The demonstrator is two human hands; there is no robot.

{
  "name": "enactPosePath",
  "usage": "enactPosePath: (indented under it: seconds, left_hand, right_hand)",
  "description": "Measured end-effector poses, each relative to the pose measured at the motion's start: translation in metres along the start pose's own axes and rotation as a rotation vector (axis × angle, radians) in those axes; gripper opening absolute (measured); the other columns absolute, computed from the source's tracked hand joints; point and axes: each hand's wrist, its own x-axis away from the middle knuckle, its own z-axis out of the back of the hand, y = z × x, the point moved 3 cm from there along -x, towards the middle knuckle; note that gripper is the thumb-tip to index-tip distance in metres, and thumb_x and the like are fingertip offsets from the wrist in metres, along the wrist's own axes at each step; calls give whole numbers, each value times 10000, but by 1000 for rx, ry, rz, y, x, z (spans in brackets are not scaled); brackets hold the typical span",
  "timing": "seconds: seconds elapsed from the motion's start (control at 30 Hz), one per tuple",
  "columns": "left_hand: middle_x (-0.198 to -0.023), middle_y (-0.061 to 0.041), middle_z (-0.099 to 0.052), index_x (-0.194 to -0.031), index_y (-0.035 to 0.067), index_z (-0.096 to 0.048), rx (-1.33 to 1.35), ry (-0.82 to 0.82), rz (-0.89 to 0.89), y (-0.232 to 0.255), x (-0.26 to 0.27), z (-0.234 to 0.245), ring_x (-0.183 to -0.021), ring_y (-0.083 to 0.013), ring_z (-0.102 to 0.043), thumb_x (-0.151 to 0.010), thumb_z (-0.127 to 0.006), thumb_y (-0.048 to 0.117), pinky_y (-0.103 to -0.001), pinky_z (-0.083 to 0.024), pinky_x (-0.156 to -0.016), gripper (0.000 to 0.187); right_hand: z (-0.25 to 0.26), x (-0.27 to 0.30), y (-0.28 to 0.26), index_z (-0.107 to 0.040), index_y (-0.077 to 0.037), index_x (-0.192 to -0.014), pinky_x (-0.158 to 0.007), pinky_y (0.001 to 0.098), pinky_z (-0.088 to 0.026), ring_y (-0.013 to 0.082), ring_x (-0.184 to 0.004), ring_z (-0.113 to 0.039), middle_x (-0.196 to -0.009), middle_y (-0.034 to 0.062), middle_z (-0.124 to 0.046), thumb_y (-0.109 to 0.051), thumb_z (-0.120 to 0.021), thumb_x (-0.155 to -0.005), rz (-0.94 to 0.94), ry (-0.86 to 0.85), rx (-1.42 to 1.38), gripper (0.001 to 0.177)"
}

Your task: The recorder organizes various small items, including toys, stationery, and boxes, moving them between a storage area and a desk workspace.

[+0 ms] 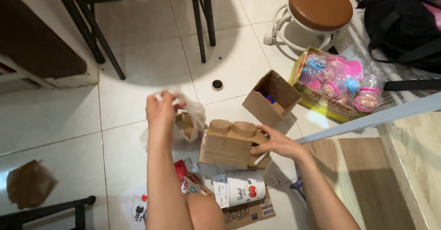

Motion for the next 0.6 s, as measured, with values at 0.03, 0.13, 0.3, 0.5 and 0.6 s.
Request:
enactPosePath:
  seconds: [0.03, 0.13, 0.3, 0.5, 0.6]
  left_hand:
    - [-1095, -156, -738, -1156, 4, -539, -25, -1, 40, 2, 0, -1, -789, -215, -764, -902, -568, 197, -322, -580, -724, 320]
    - [-1104, -167, -765, -1181, -29, -548, -183, -1, 51, 9, 8, 10, -808, -267, -757, -935, -547, 236, -367, -584, -742, 362]
    - [-1128, -253, -723, -1233, -66, -588, -772, 131, -114, 0, 4, 31, -999, -408, -686, -937, -667, 354, -491, -529, -881, 520]
    - [-1233, -269, -668, -1300, -52, -573, -876, 264, -460, 39, 54, 3, -1136, -431, -637, -836, -751, 424, -512, -504, -969, 688]
    - [-1293, -231, -661, -1344, -2, -568, -784, -74, -139, 28, 53, -17, -1207, -353, -635, -844, -746, 559, -459, -488, -1046, 773]
  right_hand:
    - [5, 6, -3, -473, -42, -1511, -1021, 331, -478, 235, -1241, -618, -1385, 155, -658, -419, -867, -614, -62, 46, -86, 1050]
    - [15, 13, 4, -455, -75, -1507, -962, 375, -515, 221, -1233, -627, -1367, 128, -653, -501, -829, -612, -194, 111, -164, 1060]
    - [23, 26, 2, -434, -93, -1515, -928, 431, -517, 228, -1215, -622, -1336, 110, -667, -560, -781, -651, -278, 207, -253, 1041]
    - [16, 16, 19, -426, -114, -1492, -949, 458, -551, 238, -1203, -605, -1320, 73, -619, -333, -816, -672, -206, 124, -624, 934]
    - [20, 24, 10, -476, -101, -1476, -971, 408, -525, 235, -1177, -616, -1326, 96, -628, -256, -816, -697, -45, 16, -733, 864]
